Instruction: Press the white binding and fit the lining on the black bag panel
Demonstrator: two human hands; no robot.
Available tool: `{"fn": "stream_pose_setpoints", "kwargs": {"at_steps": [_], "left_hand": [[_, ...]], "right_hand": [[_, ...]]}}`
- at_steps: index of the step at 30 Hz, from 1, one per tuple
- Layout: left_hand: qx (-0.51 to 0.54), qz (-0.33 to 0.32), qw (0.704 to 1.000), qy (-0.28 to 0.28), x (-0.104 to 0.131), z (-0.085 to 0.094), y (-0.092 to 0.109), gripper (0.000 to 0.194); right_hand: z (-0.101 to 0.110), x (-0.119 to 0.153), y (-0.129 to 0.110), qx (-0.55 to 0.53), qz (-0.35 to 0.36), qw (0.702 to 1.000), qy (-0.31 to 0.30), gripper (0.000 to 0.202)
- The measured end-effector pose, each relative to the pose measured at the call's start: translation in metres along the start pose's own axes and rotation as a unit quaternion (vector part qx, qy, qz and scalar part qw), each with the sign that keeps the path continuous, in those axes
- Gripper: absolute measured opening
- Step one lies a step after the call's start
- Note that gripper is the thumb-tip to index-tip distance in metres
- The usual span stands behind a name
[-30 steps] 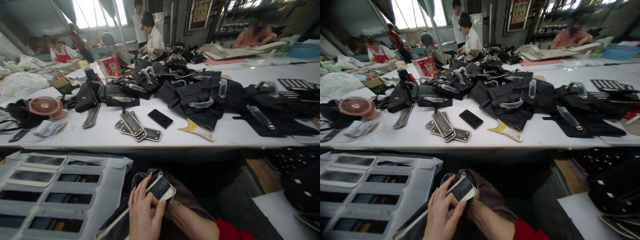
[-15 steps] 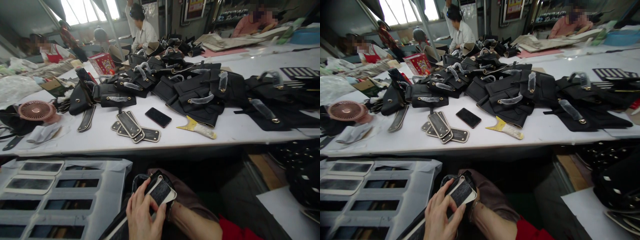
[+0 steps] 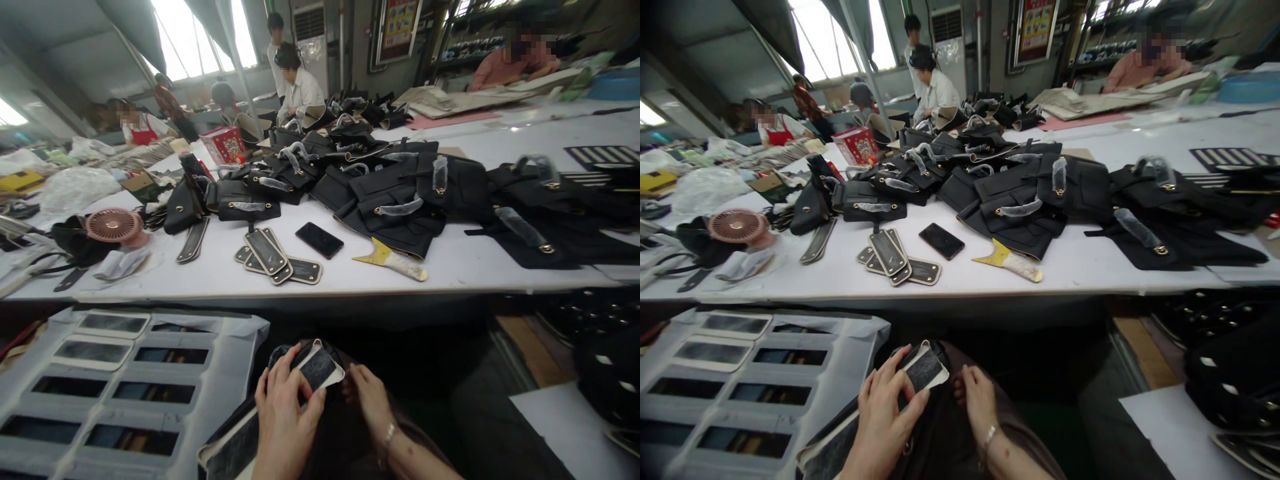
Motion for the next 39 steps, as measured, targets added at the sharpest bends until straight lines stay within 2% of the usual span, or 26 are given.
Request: {"fn": "stream_pose_setpoints", "kwargs": {"at_steps": [2, 3, 4, 6, 8, 9, 11, 15, 20, 25, 33, 37, 39], "left_hand": [[-0.006, -0.003, 1.000, 0.009, 0.001, 0.003, 0.002, 0.015], [-0.008, -0.005, 1.000, 0.014, 0.002, 0.004, 0.003, 0.015], [-0.010, -0.007, 1.000, 0.018, 0.003, 0.005, 0.004, 0.015], [-0.013, -0.013, 1.000, 0.025, 0.005, 0.006, 0.007, 0.016], [-0.016, -0.018, 0.999, 0.032, 0.007, 0.006, 0.008, 0.018], [-0.018, -0.021, 0.999, 0.037, 0.008, 0.006, 0.009, 0.019], [-0.021, -0.026, 0.998, 0.048, 0.010, 0.006, 0.011, 0.020], [-0.017, -0.027, 0.998, 0.058, 0.012, 0.004, 0.010, 0.020], [-0.004, -0.035, 0.995, 0.089, 0.017, 0.006, 0.005, 0.014], [-0.003, -0.046, 0.986, 0.161, 0.033, 0.009, 0.000, 0.012], [0.023, -0.025, 0.979, 0.201, 0.058, 0.007, -0.025, 0.011], [0.018, -0.024, 0.977, 0.213, 0.066, 0.011, -0.028, 0.011], [0.019, -0.026, 0.969, 0.246, 0.071, 0.015, -0.028, 0.010]], "right_hand": [[0.015, 0.018, -0.012, 0.036, 0.077, 0.996, -0.020, 0.031], [0.022, 0.030, -0.022, 0.066, 0.150, 0.986, -0.033, 0.025], [0.026, 0.044, -0.034, 0.116, 0.253, 0.959, -0.046, 0.023], [0.027, 0.072, -0.054, 0.221, 0.440, 0.868, -0.059, 0.033], [0.020, 0.090, -0.064, 0.304, 0.551, 0.775, -0.051, 0.042], [0.015, 0.093, -0.067, 0.334, 0.577, 0.744, -0.039, 0.043], [0.005, 0.094, -0.068, 0.385, 0.601, 0.700, -0.012, 0.043], [-0.011, 0.088, -0.063, 0.460, 0.614, 0.641, 0.027, 0.048], [-0.018, 0.089, -0.058, 0.480, 0.620, 0.619, 0.043, 0.048], [-0.026, 0.093, -0.056, 0.466, 0.632, 0.618, 0.045, 0.044], [-0.041, 0.103, -0.052, 0.445, 0.642, 0.624, 0.021, 0.037], [-0.049, 0.109, -0.052, 0.440, 0.651, 0.618, 0.006, 0.036], [-0.053, 0.111, -0.052, 0.439, 0.656, 0.614, -0.004, 0.036]]}}
Point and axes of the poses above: each hand's wrist, its own x-axis away from the middle knuckle, its own z-axis out of the back of the hand, y = z × x, the point moved 4 cm from there along -x, towards the middle knuckle, and after that the axes turned 2 degrees about -z, right-handed, at the moved point
